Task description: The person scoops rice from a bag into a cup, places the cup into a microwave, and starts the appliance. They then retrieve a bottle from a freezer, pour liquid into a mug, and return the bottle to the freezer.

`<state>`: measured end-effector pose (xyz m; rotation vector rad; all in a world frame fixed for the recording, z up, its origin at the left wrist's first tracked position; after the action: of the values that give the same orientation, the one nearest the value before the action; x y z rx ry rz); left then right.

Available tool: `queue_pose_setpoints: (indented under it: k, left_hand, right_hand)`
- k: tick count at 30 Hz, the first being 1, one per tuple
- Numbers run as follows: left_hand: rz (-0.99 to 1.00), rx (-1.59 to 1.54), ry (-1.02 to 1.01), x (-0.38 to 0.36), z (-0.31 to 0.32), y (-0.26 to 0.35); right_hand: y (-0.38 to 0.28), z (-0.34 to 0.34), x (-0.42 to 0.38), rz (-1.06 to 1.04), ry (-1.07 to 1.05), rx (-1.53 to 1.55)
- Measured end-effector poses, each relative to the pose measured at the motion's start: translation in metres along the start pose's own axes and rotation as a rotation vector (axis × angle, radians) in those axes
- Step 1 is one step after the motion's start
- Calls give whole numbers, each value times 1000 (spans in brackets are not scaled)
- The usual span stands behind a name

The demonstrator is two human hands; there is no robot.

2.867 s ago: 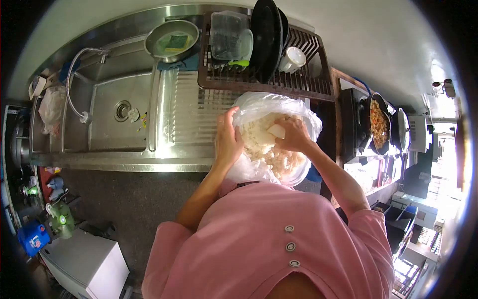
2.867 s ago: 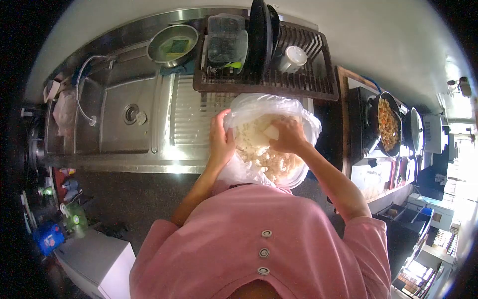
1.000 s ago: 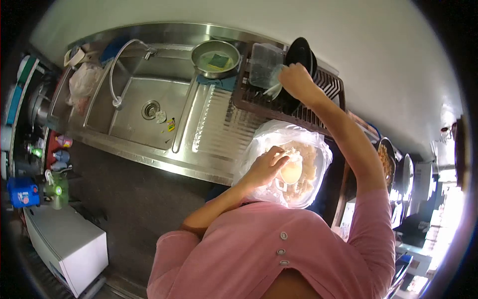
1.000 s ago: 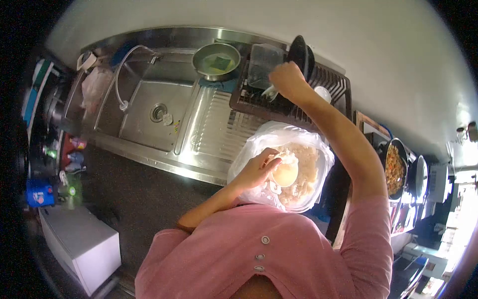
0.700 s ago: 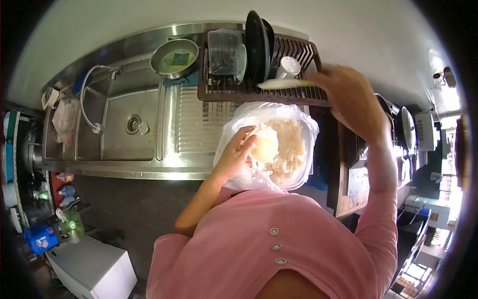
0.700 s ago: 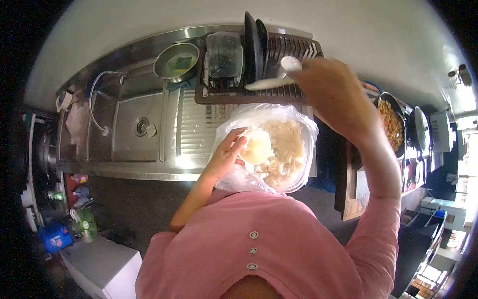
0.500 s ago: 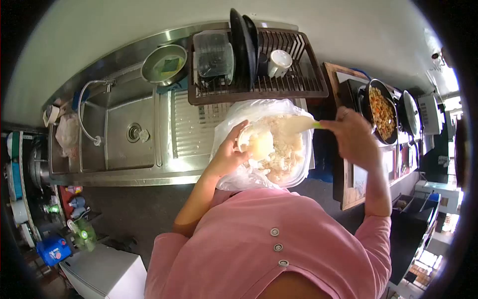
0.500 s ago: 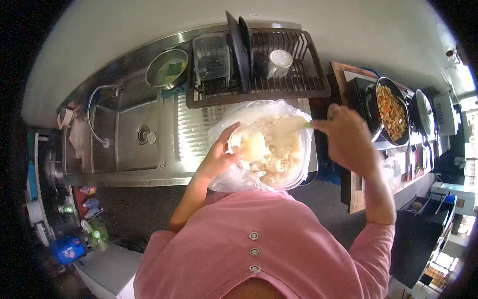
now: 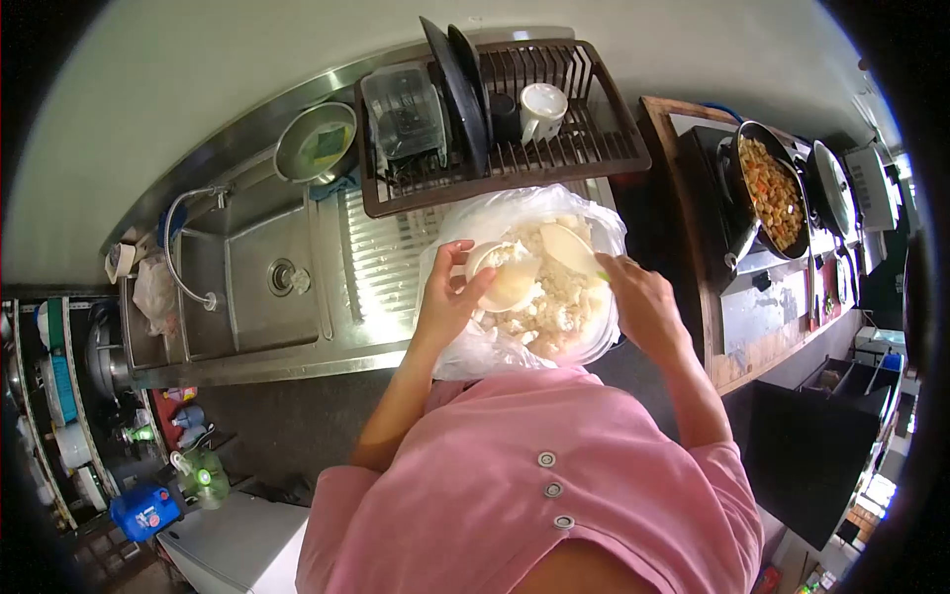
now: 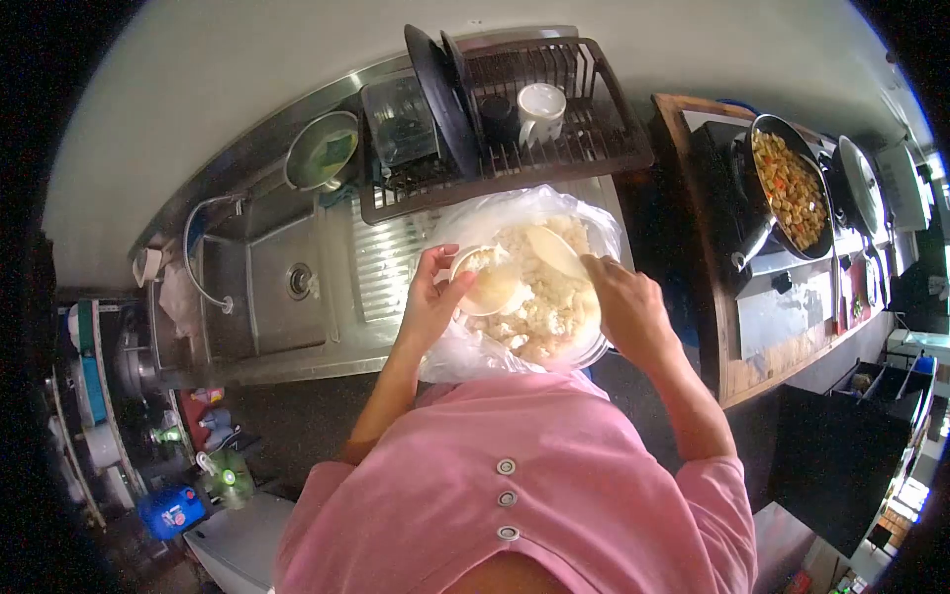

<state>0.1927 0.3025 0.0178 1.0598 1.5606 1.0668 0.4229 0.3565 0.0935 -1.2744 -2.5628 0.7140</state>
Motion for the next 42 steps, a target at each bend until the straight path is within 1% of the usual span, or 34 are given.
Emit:
queue_pose_setpoints:
  k: [2,3,5,6,8,9,10,12,15,18,19,20,23,26,29,32,33,36,37,40,41,42]
  left_hand:
    - [-78,-39,-6,-2,0,0]
    - [-94,-93,-8,-1,2,-3]
    - [-2,-105,0,-2,8,-3]
    - [46,-112,0,-2,11,2]
    - [60,-87,5,-4,16,9]
    - [82,-90,14,-4,18,13]
    - [101,-95,23,-5,19,15]
    - [49,-176,32,-5,20,9]
    - [-7,-302,47,-8,23,1]
    - [-28,-325,34,-8,23,1]
    - [-33,-308,20,-10,25,4]
    - [-38,-292,8,-10,26,6]
    - [30,-300,64,-6,21,4]
    - [15,-339,51,-7,20,5]
    - [-3,-327,37,-9,18,10]
    - [76,-319,48,-5,20,11]
    - [70,-286,51,-4,17,10]
    - [81,-251,110,-1,3,9]
    - [78,-249,126,1,-3,6]
    - [16,-246,140,2,-13,-2]
    - [35,-278,132,2,-14,-4]
    - [55,-226,163,1,-18,-4]
  right_hand:
    - [-32,-32,-10,0,41,75]
    - [-43,-36,-14,-40,65,64]
    - [-58,-39,-19,-110,118,38]
    - [-59,-32,-17,-100,87,10]
    - [-58,-10,-12,-74,31,-43]
    - [-62,3,-10,-35,-52,-97]
    - [-66,8,-10,-83,-26,-93]
    - [-69,3,-7,-99,-34,-92]
    - [-83,-27,-11,-160,16,-122]
    - [-85,-33,-2,-162,71,-225]
    - [-82,-21,1,-163,13,-278]
    - [-82,-17,1,-165,16,-255]
    - [-84,-8,3,-163,16,-213]
    - [-94,-27,2,-189,27,-191]
    - [-96,-35,6,-187,49,-240]
    - [-85,-16,13,-225,69,-300]
    - [-79,-15,17,-222,39,-270]
    - [-69,-54,15,-183,107,-72]
    - [-64,-61,11,-162,126,-145]
    - [-30,-32,13,108,-61,-345]
    - [-18,-15,18,176,-137,-395]
    - [-8,-2,23,144,-129,-400]
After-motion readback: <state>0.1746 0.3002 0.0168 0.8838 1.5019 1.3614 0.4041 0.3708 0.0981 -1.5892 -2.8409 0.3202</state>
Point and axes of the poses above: each hand's wrist, its own x-axis towards the middle knuckle, its own z-axis out of the palm, y = z × x, the point moved 7 cm from there along x, towards the middle knuckle, and after that the axes turned 12 degrees about x, right-handed, at the moved point
